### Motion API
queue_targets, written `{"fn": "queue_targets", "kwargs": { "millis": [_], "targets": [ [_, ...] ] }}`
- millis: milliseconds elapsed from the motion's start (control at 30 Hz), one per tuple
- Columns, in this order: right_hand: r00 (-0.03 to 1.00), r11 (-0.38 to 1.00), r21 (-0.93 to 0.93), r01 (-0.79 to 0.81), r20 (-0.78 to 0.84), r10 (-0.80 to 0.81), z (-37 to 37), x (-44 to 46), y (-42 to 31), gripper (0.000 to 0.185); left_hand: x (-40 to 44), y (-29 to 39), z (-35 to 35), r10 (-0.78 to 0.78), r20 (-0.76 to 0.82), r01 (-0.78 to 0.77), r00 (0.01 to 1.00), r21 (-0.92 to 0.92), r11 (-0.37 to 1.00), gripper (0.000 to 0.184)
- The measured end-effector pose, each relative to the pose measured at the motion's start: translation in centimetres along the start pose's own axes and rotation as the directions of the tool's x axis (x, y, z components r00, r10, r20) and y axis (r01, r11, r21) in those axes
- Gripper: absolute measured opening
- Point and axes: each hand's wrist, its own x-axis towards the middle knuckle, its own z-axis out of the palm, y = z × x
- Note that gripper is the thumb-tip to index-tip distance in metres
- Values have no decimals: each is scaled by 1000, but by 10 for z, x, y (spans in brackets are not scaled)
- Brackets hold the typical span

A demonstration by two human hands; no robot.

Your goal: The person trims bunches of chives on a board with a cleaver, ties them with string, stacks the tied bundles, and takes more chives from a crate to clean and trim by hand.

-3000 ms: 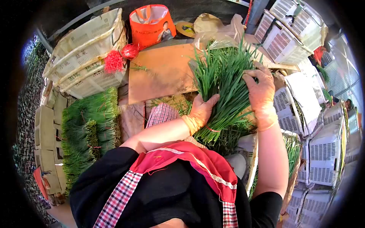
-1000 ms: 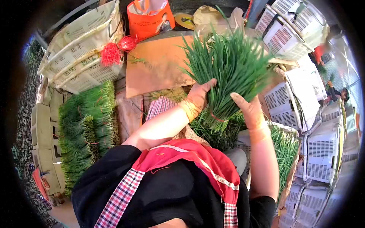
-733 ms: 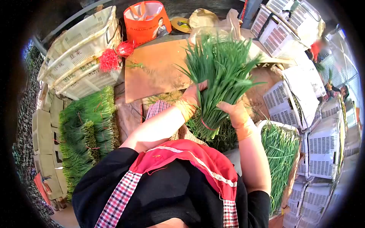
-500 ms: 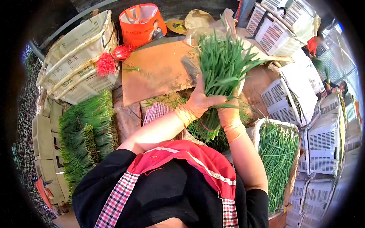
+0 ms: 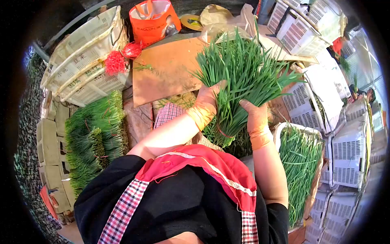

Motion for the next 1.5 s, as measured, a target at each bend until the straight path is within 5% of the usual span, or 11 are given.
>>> {"fn": "queue_targets", "kwargs": {
  "millis": [200, 267, 300, 333, 400, 500, 567, 600, 1100, 1167, 1500],
  "targets": [
    [999, 1000, 2, -4, 41, 4, 2, 0, -4, 39, -13, 9, 11, 25, 39, -22, 999, -54, 998, 38],
    [929, 911, -286, 297, -132, -344, 16, -5, -12, 61, -3, 0, 2, 23, -56, -14, 998, 159, 987, 35],
    [929, 910, -286, 298, -131, -346, 18, -5, -24, 61, -6, 0, 6, 25, -55, -16, 998, 158, 987, 35],
    [759, 665, -542, 513, -76, -647, 22, -5, -41, 64, -11, 2, 14, 94, -93, -72, 991, 221, 973, 35],
    [516, 310, -730, 609, 67, -854, 32, -9, -76, 67, -12, 1, 14, 121, -30, -114, 992, 184, 976, 36],
    [452, -24, -811, 585, 351, -820, 43, -13, -101, 53, -17, 5, 17, 108, -16, -104, 994, 159, 982, 38],
    [529, -366, -758, 540, 644, -552, 30, -4, -94, 31, -12, 1, 11, 168, -10, -165, 986, 140, 976, 38],
    [550, -431, -759, 487, 650, -524, 24, 2, -86, 16, -14, 9, 12, 97, -79, -84, 992, 150, 985, 38],
    [588, -183, -791, 584, 568, -576, 22, 2, -93, 25, -14, 9, 9, 27, 24, -26, 999, -36, 999, 34],
    [698, -94, -831, 548, 516, -497, 26, 4, -95, 36, -18, 13, 13, 34, 13, -34, 999, -13, 999, 34],
    [712, -315, -797, 516, 603, -359, 29, 11, -100, 48, -22, 11, 15, -5, -21, 4, 1000, -32, 999, 33]
  ]
}}
